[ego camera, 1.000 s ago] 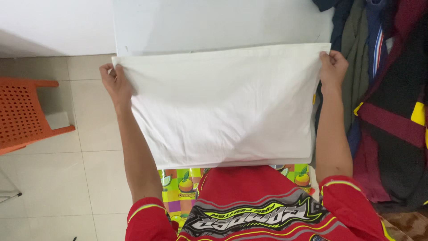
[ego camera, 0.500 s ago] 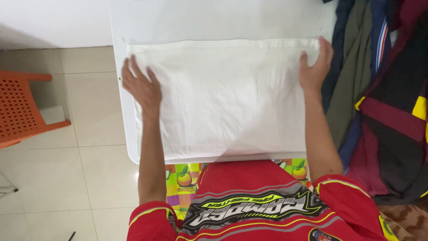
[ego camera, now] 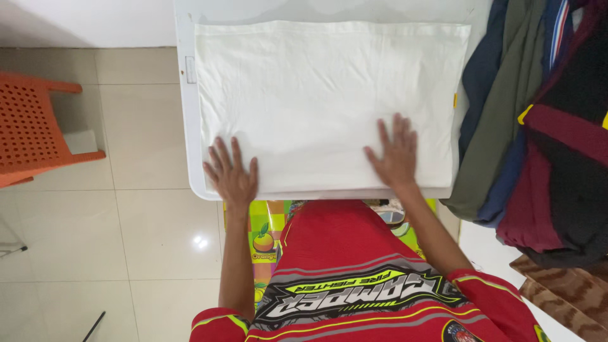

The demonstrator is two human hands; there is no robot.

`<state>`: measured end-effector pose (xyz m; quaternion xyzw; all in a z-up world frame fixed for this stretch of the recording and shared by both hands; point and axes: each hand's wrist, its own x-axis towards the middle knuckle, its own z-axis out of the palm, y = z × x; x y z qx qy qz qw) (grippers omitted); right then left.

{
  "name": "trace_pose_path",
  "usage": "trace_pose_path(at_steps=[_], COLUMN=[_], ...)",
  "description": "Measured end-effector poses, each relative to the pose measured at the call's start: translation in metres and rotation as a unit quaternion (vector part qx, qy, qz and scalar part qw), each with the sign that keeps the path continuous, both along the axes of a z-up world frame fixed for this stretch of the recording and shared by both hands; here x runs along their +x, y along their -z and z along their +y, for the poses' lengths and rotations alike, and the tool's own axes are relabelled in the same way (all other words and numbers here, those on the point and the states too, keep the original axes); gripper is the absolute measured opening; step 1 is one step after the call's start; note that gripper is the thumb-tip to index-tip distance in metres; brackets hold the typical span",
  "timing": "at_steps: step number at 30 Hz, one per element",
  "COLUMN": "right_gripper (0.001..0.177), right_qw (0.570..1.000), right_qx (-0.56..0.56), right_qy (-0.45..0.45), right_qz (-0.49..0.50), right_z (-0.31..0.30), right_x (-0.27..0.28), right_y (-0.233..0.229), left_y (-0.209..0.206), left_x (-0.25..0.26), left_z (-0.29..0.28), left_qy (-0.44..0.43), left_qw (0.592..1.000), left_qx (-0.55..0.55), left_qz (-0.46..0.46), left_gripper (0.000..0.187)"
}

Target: The person folds a black garment and a white t-shirt on a white table, then places them on a shelf. The person smooths and aligns the garments before folding them into compact rectangles and storing them.

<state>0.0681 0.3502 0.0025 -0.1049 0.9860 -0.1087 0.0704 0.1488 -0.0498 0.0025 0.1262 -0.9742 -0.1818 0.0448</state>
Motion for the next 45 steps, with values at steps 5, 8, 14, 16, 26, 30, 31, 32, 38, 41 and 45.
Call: trace_pose_path(at_steps=[5, 8, 14, 16, 26, 30, 31, 32, 38, 41, 45], right_gripper=[0.078, 0.078, 0.081, 0.076, 0.082, 0.083, 0.083, 0.084, 0.068, 0.069, 0.082], right_qw=[0.995, 0.993, 0.998, 0.995, 0.999, 0.991, 0.995, 0.997, 0.939, 0.868, 0.83], right_qx=[-0.024, -0.017, -0.02, -0.039, 0.001, 0.0, -0.005, -0.011, -0.12, -0.135, -0.062], right_qy=[0.099, 0.113, -0.018, -0.078, 0.048, 0.132, 0.102, 0.071, -0.319, -0.475, -0.548], right_qz=[0.016, 0.021, 0.06, 0.055, -0.022, -0.009, 0.008, 0.025, -0.046, -0.059, -0.088], right_z=[0.1, 0.105, -0.012, -0.061, 0.055, 0.074, 0.06, 0.039, -0.168, -0.257, -0.308], right_x=[0.022, 0.028, 0.035, 0.044, 0.035, 0.027, 0.02, 0.013, -0.014, -0.018, -0.047], right_y=[-0.007, -0.008, 0.01, 0.018, -0.004, -0.011, -0.011, -0.009, -0.001, -0.008, -0.016], left_y=[-0.006, -0.004, 0.001, 0.002, -0.01, -0.017, -0.017, -0.016, -0.003, 0.0, -0.004], left_x=[0.027, 0.026, -0.006, -0.017, 0.03, 0.044, 0.041, 0.037, 0.015, 0.014, 0.018], left_z=[-0.035, -0.024, 0.096, 0.132, -0.016, -0.036, -0.032, -0.024, 0.035, 0.022, 0.004], left_qy=[-0.067, -0.082, 0.078, 0.148, -0.08, -0.138, -0.134, -0.131, -0.098, -0.134, -0.144], left_qw=[0.989, 0.985, 0.996, 0.987, 0.997, 0.982, 0.98, 0.982, 0.992, 0.99, 0.987], left_qx=[-0.041, -0.093, -0.048, -0.051, 0.011, -0.051, -0.075, -0.081, -0.075, -0.019, -0.012], left_qz=[-0.123, -0.119, -0.02, -0.025, -0.016, -0.118, -0.125, -0.108, -0.029, -0.028, -0.075], left_gripper=[0.069, 0.07, 0.07, 0.067, 0.069, 0.065, 0.064, 0.067, 0.071, 0.071, 0.076])
